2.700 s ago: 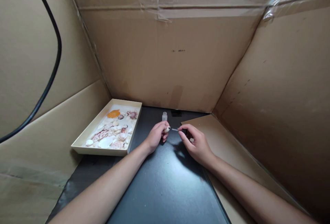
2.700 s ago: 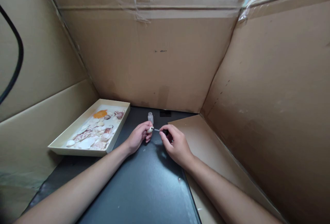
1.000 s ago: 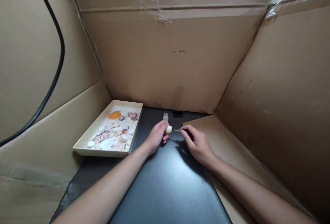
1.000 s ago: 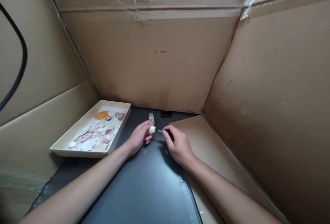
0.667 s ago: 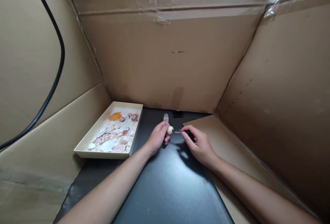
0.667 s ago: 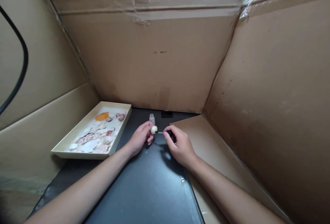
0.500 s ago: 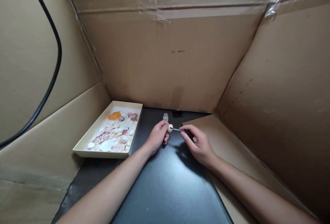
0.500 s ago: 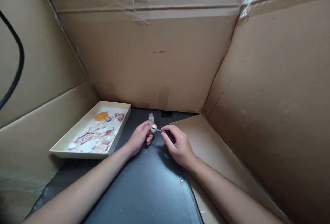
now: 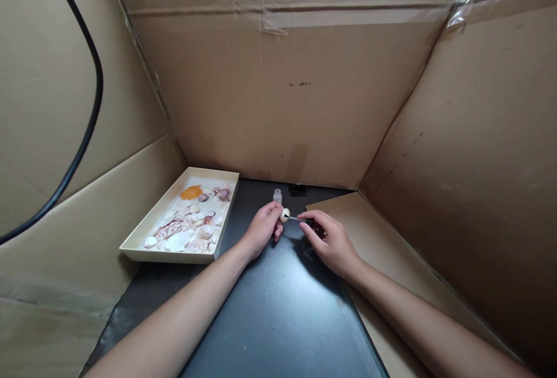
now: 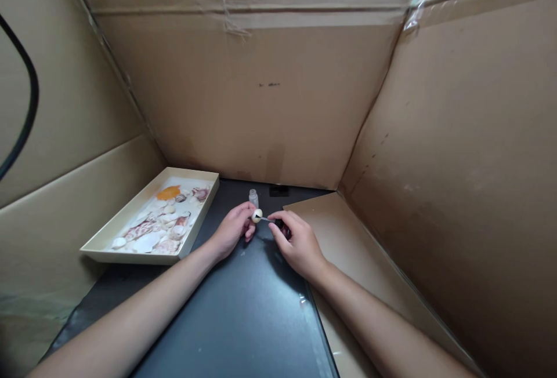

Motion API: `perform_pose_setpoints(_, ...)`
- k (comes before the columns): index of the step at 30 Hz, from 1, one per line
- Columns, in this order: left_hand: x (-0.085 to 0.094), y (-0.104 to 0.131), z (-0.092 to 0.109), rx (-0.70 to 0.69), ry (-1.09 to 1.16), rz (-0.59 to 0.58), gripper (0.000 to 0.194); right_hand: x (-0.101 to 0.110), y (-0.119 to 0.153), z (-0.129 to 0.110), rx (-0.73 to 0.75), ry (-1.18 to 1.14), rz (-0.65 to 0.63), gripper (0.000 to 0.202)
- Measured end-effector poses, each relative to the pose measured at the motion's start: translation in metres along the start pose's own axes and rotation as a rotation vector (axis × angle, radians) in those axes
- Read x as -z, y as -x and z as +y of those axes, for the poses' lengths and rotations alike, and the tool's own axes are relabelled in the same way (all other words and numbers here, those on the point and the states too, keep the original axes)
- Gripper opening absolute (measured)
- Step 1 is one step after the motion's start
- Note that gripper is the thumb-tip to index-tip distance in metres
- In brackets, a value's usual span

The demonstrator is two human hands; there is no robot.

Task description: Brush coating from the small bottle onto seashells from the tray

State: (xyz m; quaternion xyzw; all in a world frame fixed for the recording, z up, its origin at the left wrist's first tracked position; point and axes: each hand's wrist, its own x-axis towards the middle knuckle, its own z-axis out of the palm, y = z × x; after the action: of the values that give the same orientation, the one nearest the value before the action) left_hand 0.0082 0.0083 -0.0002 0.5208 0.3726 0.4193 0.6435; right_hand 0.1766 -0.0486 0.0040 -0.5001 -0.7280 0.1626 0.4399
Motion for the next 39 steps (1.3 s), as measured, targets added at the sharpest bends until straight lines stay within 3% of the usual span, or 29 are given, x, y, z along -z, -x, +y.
perform_pose_setpoints(16, 0.0009, -0.0018, -0.0028, -0.009, 0.002, -0.005, 0.016, -0.0030, -0.0011, 0.0018, -0.116, 0.000, -0.032, 0.014)
perform_pose_setpoints(28, 0.0009, -0.0018, -0.0024, -0.018, 0.022, -0.008, 0.015, -0.0011, -0.0003, 0.0002, -0.087, -0.003, -0.065, 0.017)
perform_pose_setpoints(39, 0.0002, -0.0015, -0.0021, -0.015, 0.019, 0.001, 0.014, 0.0001, 0.0000, -0.0030, -0.063, 0.029, -0.007, 0.017)
